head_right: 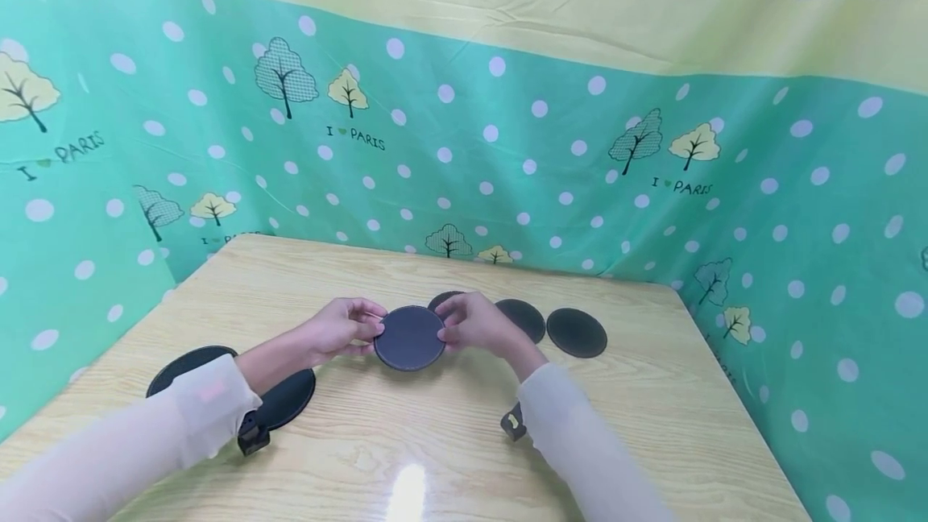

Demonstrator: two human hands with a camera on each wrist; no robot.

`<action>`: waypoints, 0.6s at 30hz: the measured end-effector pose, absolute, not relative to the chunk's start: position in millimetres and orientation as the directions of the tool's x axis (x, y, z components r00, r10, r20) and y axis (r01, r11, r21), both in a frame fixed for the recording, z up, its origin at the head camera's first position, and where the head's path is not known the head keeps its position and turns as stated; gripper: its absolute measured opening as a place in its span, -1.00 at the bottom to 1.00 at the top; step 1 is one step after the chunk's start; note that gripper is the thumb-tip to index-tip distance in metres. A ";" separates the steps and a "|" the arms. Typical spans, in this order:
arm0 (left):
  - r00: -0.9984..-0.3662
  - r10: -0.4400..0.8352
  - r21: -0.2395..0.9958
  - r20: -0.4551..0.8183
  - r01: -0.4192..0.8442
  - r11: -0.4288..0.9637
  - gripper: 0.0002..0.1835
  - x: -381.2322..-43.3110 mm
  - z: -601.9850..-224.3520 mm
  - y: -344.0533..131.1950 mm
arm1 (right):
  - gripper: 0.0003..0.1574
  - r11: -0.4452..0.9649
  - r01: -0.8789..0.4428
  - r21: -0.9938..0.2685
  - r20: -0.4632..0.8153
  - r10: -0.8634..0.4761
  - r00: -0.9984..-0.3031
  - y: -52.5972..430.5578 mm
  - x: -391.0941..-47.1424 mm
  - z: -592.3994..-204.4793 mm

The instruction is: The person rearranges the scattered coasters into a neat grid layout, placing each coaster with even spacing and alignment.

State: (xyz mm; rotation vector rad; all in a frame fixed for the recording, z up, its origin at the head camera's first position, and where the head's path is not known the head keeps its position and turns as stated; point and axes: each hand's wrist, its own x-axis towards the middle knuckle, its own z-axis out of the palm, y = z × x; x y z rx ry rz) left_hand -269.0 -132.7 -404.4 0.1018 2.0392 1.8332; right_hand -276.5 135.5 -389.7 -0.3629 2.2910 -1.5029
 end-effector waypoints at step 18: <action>-0.898 0.321 0.950 -0.301 -0.253 0.184 -0.63 -253.8 -418.6 -95.0 | -0.38 0.503 -0.035 -0.863 -0.208 -0.418 -0.884 165.9 -264.7 -399.2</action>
